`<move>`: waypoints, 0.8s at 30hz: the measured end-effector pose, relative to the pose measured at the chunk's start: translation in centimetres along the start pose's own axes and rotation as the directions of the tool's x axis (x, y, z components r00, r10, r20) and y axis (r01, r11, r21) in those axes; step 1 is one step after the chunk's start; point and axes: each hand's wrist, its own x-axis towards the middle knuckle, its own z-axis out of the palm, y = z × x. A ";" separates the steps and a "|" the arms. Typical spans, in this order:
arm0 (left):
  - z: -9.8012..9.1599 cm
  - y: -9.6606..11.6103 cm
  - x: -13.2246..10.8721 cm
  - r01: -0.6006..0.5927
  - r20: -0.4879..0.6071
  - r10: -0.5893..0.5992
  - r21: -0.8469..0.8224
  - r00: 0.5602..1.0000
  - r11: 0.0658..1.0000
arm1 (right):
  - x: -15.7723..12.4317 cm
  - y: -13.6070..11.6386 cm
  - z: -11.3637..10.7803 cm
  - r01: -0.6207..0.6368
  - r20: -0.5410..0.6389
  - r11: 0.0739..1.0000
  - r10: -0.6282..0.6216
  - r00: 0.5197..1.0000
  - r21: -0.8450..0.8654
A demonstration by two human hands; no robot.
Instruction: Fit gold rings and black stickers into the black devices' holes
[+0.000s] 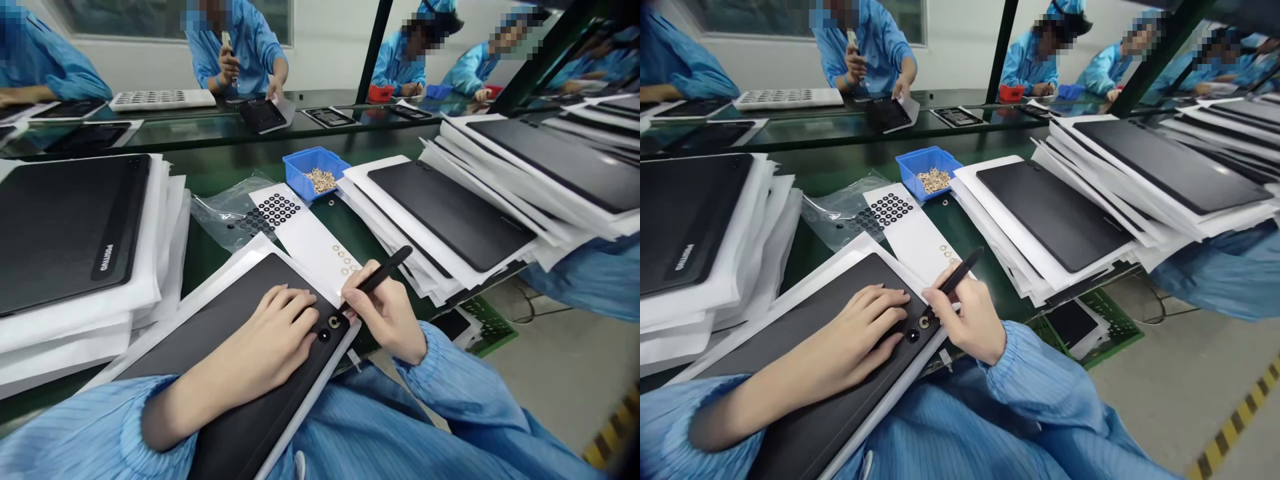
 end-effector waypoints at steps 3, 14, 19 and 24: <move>0.1 0.0 -0.1 -0.003 -0.009 0.003 -0.008 1.000 1.000 | -1.0 0.2 -0.6 -0.115 0.018 0.990 0.114 0.993 0.084; 0.0 0.1 -0.1 0.001 -0.008 -0.001 -0.027 1.000 1.000 | -2.2 1.1 0.5 0.003 -0.046 1.000 -0.003 0.999 -0.012; 0.1 0.0 -0.1 0.010 -0.011 -0.011 -0.049 1.000 0.999 | -0.1 0.7 0.5 0.061 -0.044 0.992 -0.066 0.997 -0.112; 0.2 -0.1 -0.1 0.019 -0.018 -0.021 -0.066 1.000 0.998 | 1.5 -0.3 -0.5 0.035 -0.020 0.990 -0.038 0.999 -0.134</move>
